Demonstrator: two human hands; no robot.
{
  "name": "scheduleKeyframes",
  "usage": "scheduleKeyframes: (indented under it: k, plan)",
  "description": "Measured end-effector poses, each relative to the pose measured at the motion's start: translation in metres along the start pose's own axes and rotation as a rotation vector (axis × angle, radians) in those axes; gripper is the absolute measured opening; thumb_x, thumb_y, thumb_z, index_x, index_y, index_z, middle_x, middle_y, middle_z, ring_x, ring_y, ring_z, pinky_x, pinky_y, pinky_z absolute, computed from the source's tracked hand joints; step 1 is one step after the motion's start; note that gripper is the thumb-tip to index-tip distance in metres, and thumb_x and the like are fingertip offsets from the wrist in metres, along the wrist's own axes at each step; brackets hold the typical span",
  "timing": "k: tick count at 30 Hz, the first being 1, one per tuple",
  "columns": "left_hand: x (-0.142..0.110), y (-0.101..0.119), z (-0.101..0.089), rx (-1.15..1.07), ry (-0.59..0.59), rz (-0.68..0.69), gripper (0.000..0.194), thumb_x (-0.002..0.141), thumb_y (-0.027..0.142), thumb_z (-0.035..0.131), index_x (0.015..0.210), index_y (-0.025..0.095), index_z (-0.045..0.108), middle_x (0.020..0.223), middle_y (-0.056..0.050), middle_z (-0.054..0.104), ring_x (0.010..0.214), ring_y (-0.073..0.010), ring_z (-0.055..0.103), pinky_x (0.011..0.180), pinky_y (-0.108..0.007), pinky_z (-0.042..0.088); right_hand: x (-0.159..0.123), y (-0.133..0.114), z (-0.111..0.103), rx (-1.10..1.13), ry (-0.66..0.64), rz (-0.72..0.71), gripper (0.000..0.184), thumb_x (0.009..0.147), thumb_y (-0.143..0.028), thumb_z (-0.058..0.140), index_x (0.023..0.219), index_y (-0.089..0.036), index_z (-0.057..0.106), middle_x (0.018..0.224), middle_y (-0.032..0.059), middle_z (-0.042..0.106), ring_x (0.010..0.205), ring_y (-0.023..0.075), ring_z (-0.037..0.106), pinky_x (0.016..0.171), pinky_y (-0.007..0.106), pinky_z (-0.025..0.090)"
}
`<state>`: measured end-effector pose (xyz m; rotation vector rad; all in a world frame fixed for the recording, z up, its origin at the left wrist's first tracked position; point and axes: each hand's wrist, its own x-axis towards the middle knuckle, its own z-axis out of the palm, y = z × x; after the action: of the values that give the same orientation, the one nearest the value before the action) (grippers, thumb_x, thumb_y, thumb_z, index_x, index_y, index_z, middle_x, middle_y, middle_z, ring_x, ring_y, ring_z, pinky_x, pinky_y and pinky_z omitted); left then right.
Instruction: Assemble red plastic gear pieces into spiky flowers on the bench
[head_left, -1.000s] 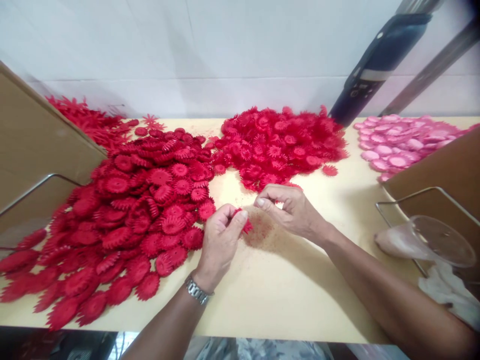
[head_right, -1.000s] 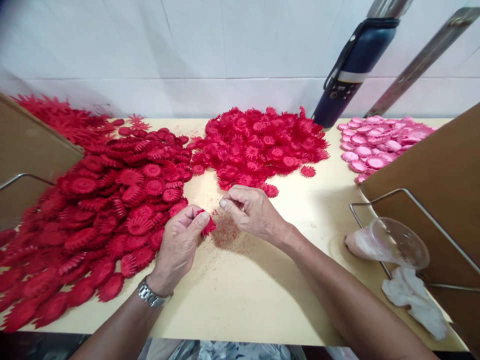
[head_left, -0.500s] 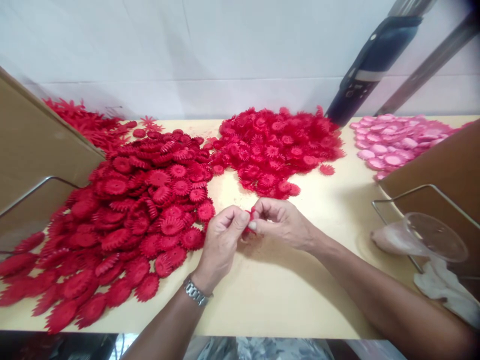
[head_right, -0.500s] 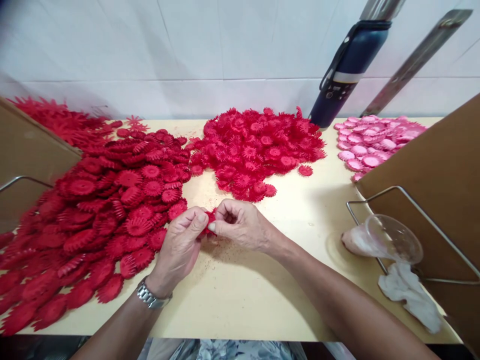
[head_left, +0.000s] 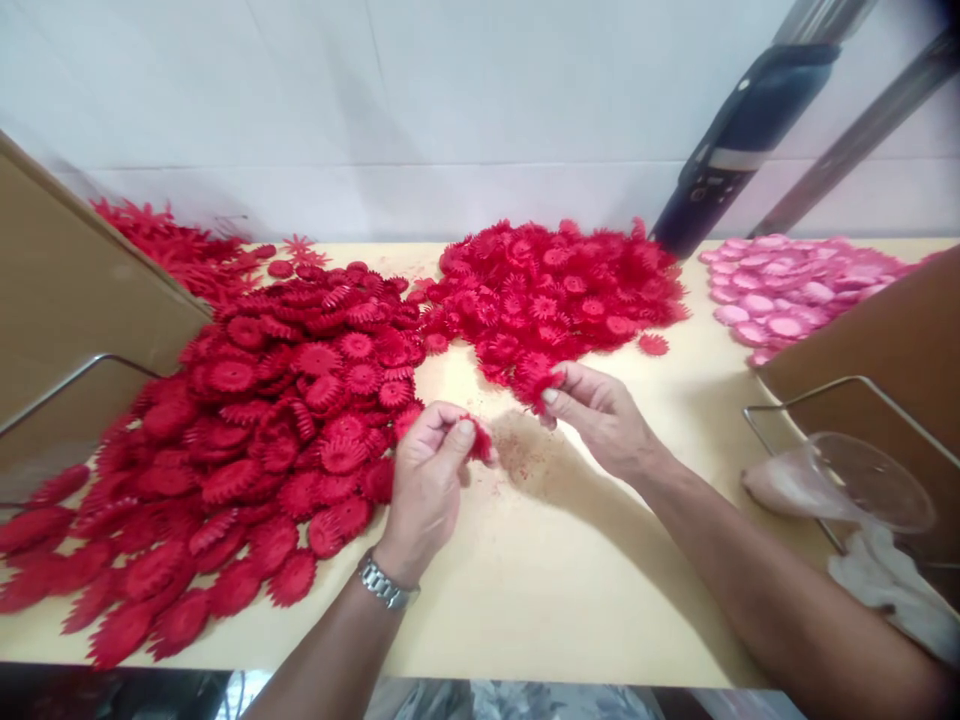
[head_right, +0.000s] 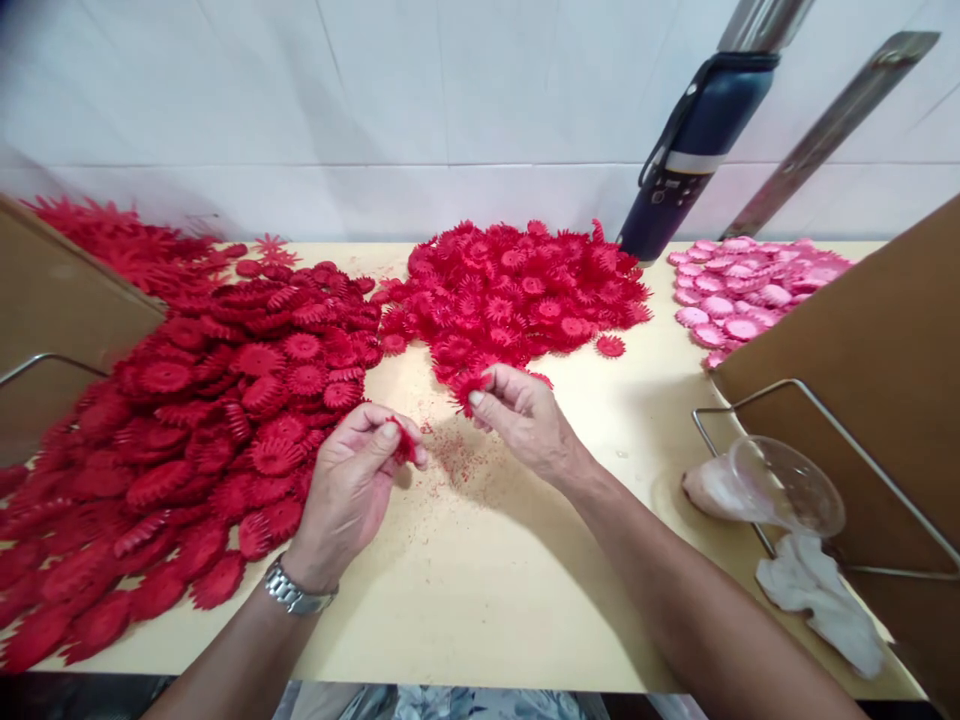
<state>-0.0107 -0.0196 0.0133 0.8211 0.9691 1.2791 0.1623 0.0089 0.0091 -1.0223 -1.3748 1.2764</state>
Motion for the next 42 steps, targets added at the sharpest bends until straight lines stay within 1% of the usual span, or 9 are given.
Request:
scheduleKeyframes:
  k: [4, 7, 9, 16, 19, 23, 31, 37, 42]
  plan:
    - [-0.001, -0.001, 0.003, -0.002, -0.001, -0.066, 0.020, 0.070, 0.018, 0.060, 0.089, 0.018, 0.053, 0.061, 0.005, 0.055, 0.049, -0.0083, 0.052, 0.048, -0.021, 0.043, -0.005, -0.007, 0.013, 0.112, -0.198, 0.085, 0.024, 0.075, -0.037, 0.063, 0.074, -0.015, 0.053, 0.064, -0.0026, 0.053, 0.057, 0.0083, 0.050, 0.055, 0.023, 0.041]
    - [-0.001, -0.002, 0.005, -0.009, -0.080, -0.135, 0.019, 0.073, 0.025, 0.061, 0.088, 0.015, 0.057, 0.065, 0.002, 0.058, 0.050, -0.0081, 0.052, 0.048, -0.021, 0.045, -0.010, -0.008, 0.022, 0.276, -0.333, 0.171, 0.025, 0.077, -0.038, 0.062, 0.080, -0.016, 0.052, 0.065, -0.0015, 0.056, 0.059, 0.0114, 0.056, 0.061, 0.028, 0.046]
    - [-0.002, -0.003, 0.004, 0.023, -0.107, -0.153, 0.018, 0.071, 0.027, 0.064, 0.081, 0.014, 0.057, 0.062, 0.002, 0.058, 0.047, -0.0073, 0.050, 0.045, -0.020, 0.043, -0.012, -0.006, 0.023, 0.319, -0.358, 0.221, 0.026, 0.077, -0.040, 0.061, 0.081, -0.017, 0.050, 0.065, -0.0013, 0.057, 0.060, 0.0126, 0.058, 0.064, 0.031, 0.047]
    - [-0.001, -0.009, 0.000, 0.194, -0.032, -0.050, 0.015, 0.070, 0.026, 0.064, 0.071, 0.017, 0.053, 0.057, 0.004, 0.056, 0.043, -0.0063, 0.049, 0.038, -0.016, 0.037, -0.011, -0.005, 0.022, 0.143, -0.316, 0.145, 0.038, 0.077, -0.052, 0.056, 0.072, -0.015, 0.054, 0.067, 0.0005, 0.056, 0.063, 0.0106, 0.054, 0.060, 0.025, 0.044]
    - [-0.002, -0.009, -0.001, 0.261, -0.025, -0.010, 0.013, 0.071, 0.025, 0.064, 0.072, 0.017, 0.055, 0.057, 0.005, 0.053, 0.043, -0.0051, 0.045, 0.038, -0.015, 0.036, -0.012, -0.004, 0.026, 0.156, -0.268, 0.173, 0.032, 0.075, -0.045, 0.062, 0.080, -0.014, 0.055, 0.073, 0.0012, 0.059, 0.066, 0.0118, 0.056, 0.063, 0.027, 0.045]
    - [-0.002, -0.005, -0.001, 0.247, -0.059, -0.021, 0.011, 0.070, 0.024, 0.064, 0.072, 0.016, 0.057, 0.056, 0.005, 0.051, 0.045, -0.0059, 0.044, 0.039, -0.017, 0.035, -0.013, -0.001, 0.028, 0.089, -0.148, 0.150, 0.026, 0.076, -0.040, 0.060, 0.074, -0.015, 0.055, 0.069, 0.0000, 0.057, 0.064, 0.0117, 0.055, 0.063, 0.027, 0.044]
    - [-0.001, -0.001, -0.007, 0.218, 0.065, 0.099, 0.013, 0.073, 0.028, 0.063, 0.071, 0.017, 0.057, 0.056, 0.005, 0.048, 0.048, -0.0052, 0.039, 0.044, -0.017, 0.030, -0.012, 0.000, 0.027, -0.159, 0.010, 0.099, 0.029, 0.073, -0.034, 0.060, 0.058, -0.018, 0.042, 0.050, -0.0069, 0.039, 0.047, 0.0062, 0.034, 0.044, 0.020, 0.026]
    - [-0.001, -0.003, -0.001, 0.212, -0.081, -0.130, 0.018, 0.068, 0.032, 0.067, 0.068, 0.016, 0.059, 0.054, 0.005, 0.048, 0.044, -0.0040, 0.035, 0.041, -0.018, 0.025, -0.013, 0.004, 0.027, -0.377, 0.006, -0.066, 0.029, 0.071, -0.031, 0.062, 0.057, -0.018, 0.042, 0.052, -0.0056, 0.040, 0.050, 0.0073, 0.035, 0.046, 0.021, 0.028]
    - [-0.001, -0.004, 0.002, 0.096, -0.010, -0.137, 0.018, 0.063, 0.029, 0.070, 0.061, 0.014, 0.059, 0.049, 0.005, 0.047, 0.042, -0.0043, 0.036, 0.040, -0.018, 0.024, -0.015, 0.002, 0.028, -0.196, -0.093, -0.017, 0.026, 0.072, -0.032, 0.064, 0.061, -0.018, 0.045, 0.055, -0.0038, 0.047, 0.052, 0.0091, 0.042, 0.049, 0.022, 0.033]
